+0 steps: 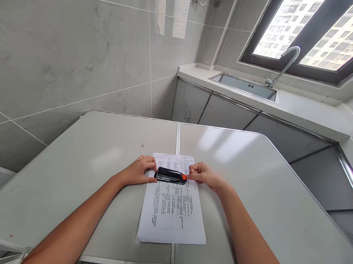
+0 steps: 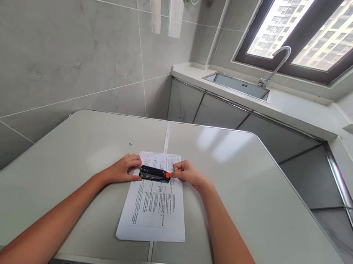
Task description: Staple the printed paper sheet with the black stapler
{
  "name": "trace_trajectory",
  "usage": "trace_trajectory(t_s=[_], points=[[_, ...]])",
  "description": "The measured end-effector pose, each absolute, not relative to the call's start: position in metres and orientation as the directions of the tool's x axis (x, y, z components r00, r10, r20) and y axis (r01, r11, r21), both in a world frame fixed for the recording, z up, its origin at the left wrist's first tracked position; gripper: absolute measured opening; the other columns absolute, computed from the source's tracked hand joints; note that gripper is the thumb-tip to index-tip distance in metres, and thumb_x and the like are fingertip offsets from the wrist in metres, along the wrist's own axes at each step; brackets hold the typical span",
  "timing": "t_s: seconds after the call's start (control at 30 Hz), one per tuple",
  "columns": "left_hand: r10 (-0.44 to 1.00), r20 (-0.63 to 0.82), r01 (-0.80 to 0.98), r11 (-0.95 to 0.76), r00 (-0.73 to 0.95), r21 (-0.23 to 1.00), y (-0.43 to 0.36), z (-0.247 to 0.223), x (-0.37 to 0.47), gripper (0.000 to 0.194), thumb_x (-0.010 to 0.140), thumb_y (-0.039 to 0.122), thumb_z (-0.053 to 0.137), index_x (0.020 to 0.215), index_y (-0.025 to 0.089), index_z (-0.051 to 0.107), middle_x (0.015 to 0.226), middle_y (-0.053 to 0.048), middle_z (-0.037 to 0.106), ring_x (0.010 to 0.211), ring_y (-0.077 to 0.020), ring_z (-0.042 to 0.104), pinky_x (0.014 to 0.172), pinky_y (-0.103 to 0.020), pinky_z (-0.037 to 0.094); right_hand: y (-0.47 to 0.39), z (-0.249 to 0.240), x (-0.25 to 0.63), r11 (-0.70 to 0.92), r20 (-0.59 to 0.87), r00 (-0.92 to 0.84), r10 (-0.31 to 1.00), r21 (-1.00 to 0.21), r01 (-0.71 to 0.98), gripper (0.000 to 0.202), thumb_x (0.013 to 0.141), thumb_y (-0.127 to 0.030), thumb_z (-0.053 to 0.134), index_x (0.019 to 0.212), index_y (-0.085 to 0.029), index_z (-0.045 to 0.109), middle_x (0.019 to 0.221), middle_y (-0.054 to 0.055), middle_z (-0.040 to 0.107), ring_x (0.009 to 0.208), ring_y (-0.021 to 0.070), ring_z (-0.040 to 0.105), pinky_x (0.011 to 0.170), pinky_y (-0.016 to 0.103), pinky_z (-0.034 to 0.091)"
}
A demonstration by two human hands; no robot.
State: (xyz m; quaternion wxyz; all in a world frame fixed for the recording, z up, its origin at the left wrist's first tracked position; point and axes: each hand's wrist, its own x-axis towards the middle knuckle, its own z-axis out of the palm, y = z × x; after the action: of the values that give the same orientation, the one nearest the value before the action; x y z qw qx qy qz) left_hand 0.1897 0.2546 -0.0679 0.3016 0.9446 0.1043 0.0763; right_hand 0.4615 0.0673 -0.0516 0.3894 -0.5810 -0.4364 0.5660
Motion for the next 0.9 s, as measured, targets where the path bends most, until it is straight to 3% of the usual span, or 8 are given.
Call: trace_trajectory(t_s=[0.43, 0.57, 0.67, 0.77, 0.9], points=[[0.246, 0.068, 0.158, -0.787, 0.967, 0.596, 0.256, -0.068, 0.189, 0.032, 0.084, 0.051, 0.075, 0.091, 0.021, 0.063, 0.099, -0.003, 0.065, 0.098, -0.023, 0.058, 0.091, -0.036, 0.036, 0.073, -0.053, 0.451, -0.366, -0.367, -0.004, 0.93, -0.93, 0.032, 0.056, 0.07, -0.035, 0.08, 0.058, -0.022, 0.026, 0.053, -0.01, 0.022, 0.052, 0.0076, 0.02, 0.052, 0.027, 0.016], [0.25, 0.087, 0.15, -0.787, 0.964, 0.599, 0.256, -0.069, 0.189, 0.031, 0.083, 0.049, 0.075, 0.091, 0.022, 0.063, 0.099, -0.003, 0.065, 0.099, -0.0238, 0.058, 0.09, -0.035, 0.037, 0.072, -0.046, 0.447, -0.156, -0.141, 0.1, 0.985, -0.974, 0.165, 0.051, 0.081, -0.041, 0.075, 0.063, -0.022, 0.031, 0.061, -0.008, 0.027, 0.058, 0.0096, 0.025, 0.057, 0.026, 0.024], [0.247, 0.1, 0.138, -0.782, 0.964, 0.607, 0.256, -0.07, 0.19, 0.03, 0.082, 0.047, 0.077, 0.09, 0.022, 0.063, 0.098, -0.003, 0.065, 0.1, -0.0244, 0.058, 0.091, -0.035, 0.038, 0.074, -0.046, 0.434, 0.009, 0.082, 0.184, 0.98, -0.93, 0.368, 0.033, 0.085, -0.045, 0.074, 0.08, -0.022, 0.05, 0.076, -0.003, 0.048, 0.071, 0.0142, 0.042, 0.067, 0.028, 0.037], [0.253, 0.105, 0.138, -0.78, 0.962, 0.61, 0.255, -0.069, 0.19, 0.031, 0.082, 0.049, 0.078, 0.089, 0.022, 0.064, 0.097, -0.004, 0.065, 0.097, -0.0243, 0.058, 0.09, -0.036, 0.039, 0.077, -0.055, 0.416, 0.097, 0.176, 0.081, 0.981, -0.805, 0.585, 0.033, 0.08, -0.039, 0.082, 0.102, -0.025, 0.063, 0.103, 0.003, 0.061, 0.094, 0.0215, 0.052, 0.083, 0.036, 0.046], [0.267, 0.098, 0.139, -0.74, 0.959, 0.659, 0.256, -0.065, 0.187, 0.047, 0.075, 0.058, 0.083, 0.101, 0.023, 0.067, 0.105, -0.006, 0.064, 0.102, -0.0262, 0.057, 0.096, -0.039, 0.04, 0.078, -0.066, 0.403, 0.179, 0.225, -0.012, 0.974, -0.741, 0.647, 0.02, 0.087, -0.026, 0.074, 0.106, -0.025, 0.07, 0.127, 0.007, 0.064, 0.113, 0.0266, 0.053, 0.098, 0.047, 0.048]])
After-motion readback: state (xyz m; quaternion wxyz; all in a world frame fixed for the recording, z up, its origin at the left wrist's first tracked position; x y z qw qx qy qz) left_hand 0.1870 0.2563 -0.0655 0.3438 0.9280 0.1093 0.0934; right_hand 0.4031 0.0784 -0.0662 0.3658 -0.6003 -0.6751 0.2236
